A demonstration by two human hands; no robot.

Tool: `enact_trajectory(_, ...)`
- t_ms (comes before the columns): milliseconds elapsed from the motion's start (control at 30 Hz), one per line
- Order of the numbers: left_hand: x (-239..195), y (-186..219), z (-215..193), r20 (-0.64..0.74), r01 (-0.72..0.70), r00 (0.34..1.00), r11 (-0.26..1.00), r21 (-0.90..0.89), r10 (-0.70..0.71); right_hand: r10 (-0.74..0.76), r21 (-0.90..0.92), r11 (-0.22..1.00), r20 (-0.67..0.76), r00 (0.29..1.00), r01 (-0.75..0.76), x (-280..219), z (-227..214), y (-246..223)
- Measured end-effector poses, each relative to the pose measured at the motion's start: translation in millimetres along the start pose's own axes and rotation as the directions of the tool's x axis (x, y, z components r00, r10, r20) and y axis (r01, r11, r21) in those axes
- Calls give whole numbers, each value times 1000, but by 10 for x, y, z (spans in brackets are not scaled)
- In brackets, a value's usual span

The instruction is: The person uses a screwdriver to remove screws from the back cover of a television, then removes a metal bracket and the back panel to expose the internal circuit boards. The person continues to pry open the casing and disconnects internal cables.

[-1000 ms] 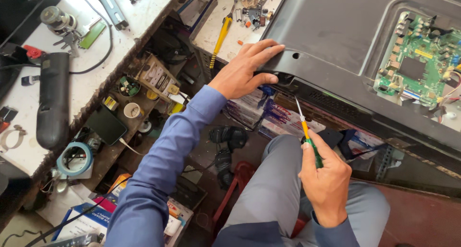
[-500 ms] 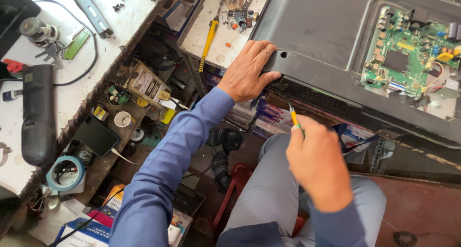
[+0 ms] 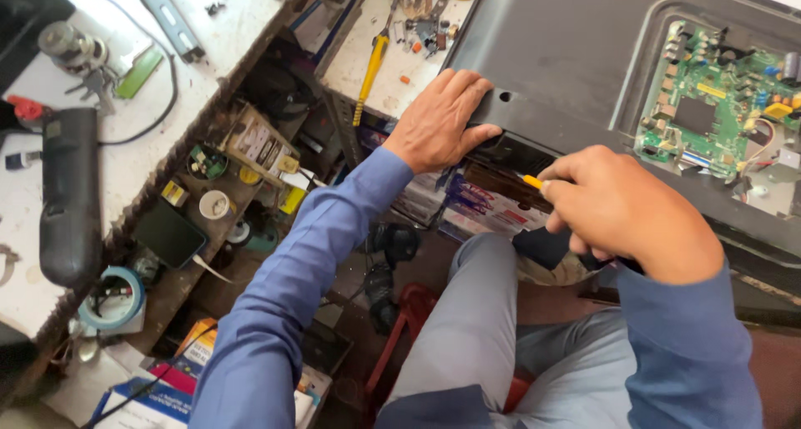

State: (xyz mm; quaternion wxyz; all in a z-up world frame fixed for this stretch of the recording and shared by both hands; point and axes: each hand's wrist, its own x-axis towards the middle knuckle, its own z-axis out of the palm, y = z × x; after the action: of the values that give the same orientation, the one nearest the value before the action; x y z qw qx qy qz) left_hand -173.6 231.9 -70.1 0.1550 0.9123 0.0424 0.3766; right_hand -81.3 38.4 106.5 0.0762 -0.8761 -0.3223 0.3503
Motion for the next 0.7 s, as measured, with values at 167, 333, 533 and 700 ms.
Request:
enact_trajectory(167,41,4,-34,73,13,997,999,46,-16,-3,36,999,-1,1000,3,-54,30,16)
enact_trajectory(333,59,-13,-81,149,-25,989,995,93,11,-12,20,1000,11,1000,12,-151,-286,116)
enact_trajectory(533,91,124,-232,143,47,989,999,22,-50,-48,296,949,-195,980,106,-378,-361,943)
enact_trajectory(700,141,282,-364,190,101,978,993,-64,-87,-37,747,623,-270,962,234,-510,214,2020)
